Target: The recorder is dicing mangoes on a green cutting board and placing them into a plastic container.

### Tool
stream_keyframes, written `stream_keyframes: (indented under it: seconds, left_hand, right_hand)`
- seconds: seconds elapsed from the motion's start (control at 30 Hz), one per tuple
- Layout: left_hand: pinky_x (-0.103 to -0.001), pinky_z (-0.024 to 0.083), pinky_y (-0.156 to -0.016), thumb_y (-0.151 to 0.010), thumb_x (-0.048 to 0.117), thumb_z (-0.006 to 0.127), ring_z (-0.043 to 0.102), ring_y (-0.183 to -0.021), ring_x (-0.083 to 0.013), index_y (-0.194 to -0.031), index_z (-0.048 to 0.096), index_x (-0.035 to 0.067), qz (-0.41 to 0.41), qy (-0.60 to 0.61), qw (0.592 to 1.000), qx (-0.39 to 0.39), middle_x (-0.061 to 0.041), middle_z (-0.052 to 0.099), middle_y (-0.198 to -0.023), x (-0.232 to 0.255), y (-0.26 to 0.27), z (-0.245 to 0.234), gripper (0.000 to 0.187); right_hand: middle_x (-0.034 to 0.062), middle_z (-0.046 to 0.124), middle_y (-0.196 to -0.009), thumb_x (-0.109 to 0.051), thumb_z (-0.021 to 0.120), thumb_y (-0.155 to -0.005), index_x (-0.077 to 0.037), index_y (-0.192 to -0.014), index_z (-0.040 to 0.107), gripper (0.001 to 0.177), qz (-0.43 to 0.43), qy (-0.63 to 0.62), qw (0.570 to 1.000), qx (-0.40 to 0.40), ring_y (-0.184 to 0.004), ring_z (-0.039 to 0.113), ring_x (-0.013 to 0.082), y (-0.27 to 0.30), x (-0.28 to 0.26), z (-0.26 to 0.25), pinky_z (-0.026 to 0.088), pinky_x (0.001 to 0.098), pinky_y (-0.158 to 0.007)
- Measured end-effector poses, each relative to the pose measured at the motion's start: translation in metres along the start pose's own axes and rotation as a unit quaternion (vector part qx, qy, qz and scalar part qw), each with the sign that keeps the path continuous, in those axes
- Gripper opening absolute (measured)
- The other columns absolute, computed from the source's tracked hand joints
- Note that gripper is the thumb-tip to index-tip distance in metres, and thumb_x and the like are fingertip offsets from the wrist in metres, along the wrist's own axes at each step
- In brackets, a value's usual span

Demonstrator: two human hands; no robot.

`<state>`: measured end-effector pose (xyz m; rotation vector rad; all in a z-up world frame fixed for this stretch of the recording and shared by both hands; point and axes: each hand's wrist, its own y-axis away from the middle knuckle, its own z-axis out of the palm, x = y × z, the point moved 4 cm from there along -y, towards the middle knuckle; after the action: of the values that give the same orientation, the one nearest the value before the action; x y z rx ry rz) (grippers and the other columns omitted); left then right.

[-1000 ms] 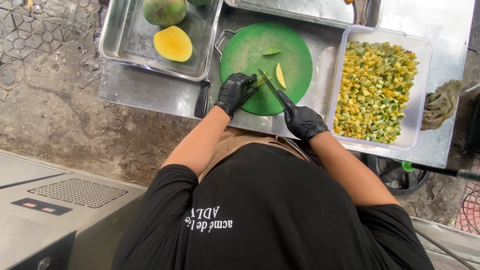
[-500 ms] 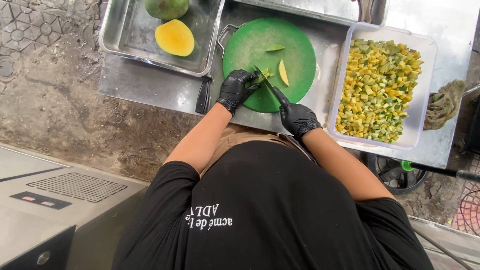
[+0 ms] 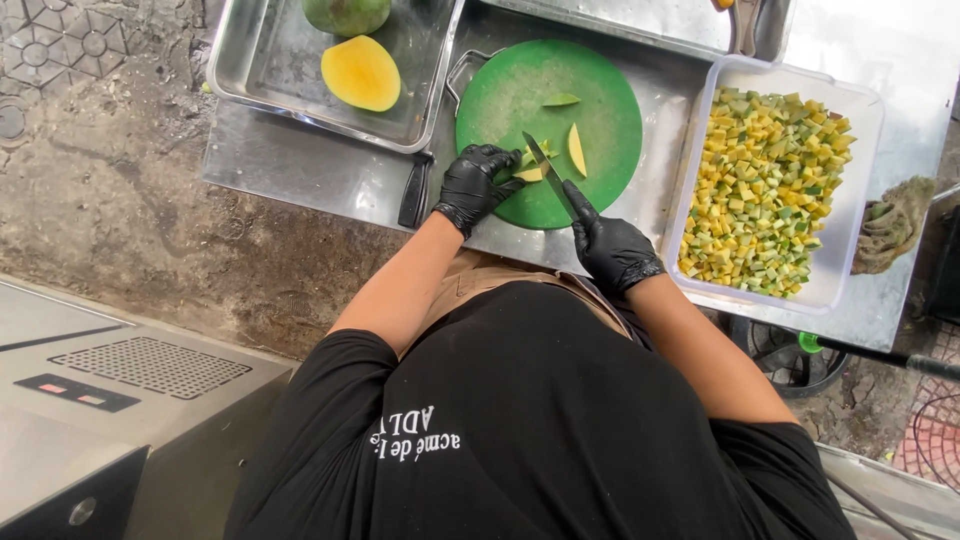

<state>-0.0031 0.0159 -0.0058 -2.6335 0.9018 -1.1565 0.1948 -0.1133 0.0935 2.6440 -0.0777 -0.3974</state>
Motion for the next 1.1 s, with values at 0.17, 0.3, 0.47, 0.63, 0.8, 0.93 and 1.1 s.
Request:
stream_keyframes:
  seconds: [0.17,0.3,0.47,0.63,0.8,0.93,1.1]
  left_hand:
    - [-0.04,0.055,-0.088,-0.074,0.033,0.09,0.066,-0.098,-0.0295,-0.115,0.077,0.012,-0.033,0.022,0.999,-0.017,-0.009,0.074,-0.104,0.018,-0.006,-0.014,0.047]
    - [-0.039,0.056,-0.093,-0.083,0.028,0.087,0.069,-0.098,-0.026,-0.112,0.078,0.013,0.003,0.041,0.999,0.007,-0.007,0.075,-0.103,0.003,0.0,0.001,0.033]
    - [-0.04,0.055,-0.087,-0.08,0.024,0.086,0.068,-0.094,-0.0295,-0.11,0.079,0.013,-0.011,0.027,1.0,-0.01,-0.008,0.074,-0.099,0.01,-0.001,-0.004,0.032]
    - [-0.041,0.055,-0.091,-0.082,0.026,0.086,0.069,-0.096,-0.0286,-0.105,0.078,0.012,0.025,0.025,0.999,0.025,-0.007,0.075,-0.103,0.011,0.004,-0.002,0.028]
    - [-0.042,0.055,-0.086,-0.076,0.03,0.088,0.067,-0.092,-0.031,-0.106,0.077,0.008,-0.013,0.043,0.999,0.013,-0.01,0.074,-0.099,0.02,-0.003,-0.016,0.039]
    - [-0.042,0.055,-0.088,-0.082,0.029,0.087,0.068,-0.093,-0.0301,-0.107,0.078,0.01,-0.005,0.023,1.0,-0.003,-0.009,0.074,-0.098,0.01,0.001,-0.004,0.032]
    - [-0.041,0.055,-0.084,-0.08,0.025,0.086,0.067,-0.093,-0.0308,-0.108,0.08,0.012,-0.008,0.007,1.0,0.011,-0.009,0.075,-0.097,0.009,0.001,-0.004,0.031]
  right_hand:
    - [0.026,0.069,-0.081,-0.035,0.039,-0.106,-0.039,-0.164,0.011,0.065,0.015,-0.012,1.0,-0.012,-0.077,0.068,0.0451,0.008,-0.006,-0.006,0.053,0.0572,-0.075]
    - [0.026,0.069,-0.081,-0.035,0.039,-0.106,-0.04,-0.164,0.011,0.065,0.008,-0.01,1.0,-0.016,-0.077,0.069,0.0447,0.006,-0.001,0.001,0.054,0.0569,-0.075]
    - [0.0259,0.069,-0.08,-0.032,0.039,-0.106,-0.037,-0.165,0.007,0.068,-0.011,-0.004,1.0,-0.008,-0.075,0.069,0.0449,-0.021,0.015,0.043,0.054,0.0579,-0.072]
    - [0.0258,0.069,-0.079,-0.031,0.037,-0.108,-0.039,-0.166,0.005,0.066,-0.008,0.001,1.0,0.002,-0.073,0.069,0.0448,-0.021,0.014,0.043,0.054,0.0584,-0.071]
    - [0.0256,0.069,-0.078,-0.032,0.039,-0.106,-0.038,-0.165,0.006,0.068,-0.025,-0.012,1.0,0.009,-0.072,0.068,0.0454,-0.005,0.003,0.016,0.053,0.0586,-0.071]
    - [0.0257,0.069,-0.079,-0.032,0.039,-0.106,-0.038,-0.165,0.006,0.067,-0.03,-0.003,1.0,0.002,-0.074,0.068,0.0456,-0.015,0.009,0.029,0.054,0.0587,-0.071]
    - [0.0254,0.069,-0.078,-0.029,0.042,-0.104,-0.037,-0.165,0.006,0.071,-0.029,-0.009,0.999,0.014,-0.074,0.069,0.0448,-0.03,0.013,0.048,0.054,0.0589,-0.072]
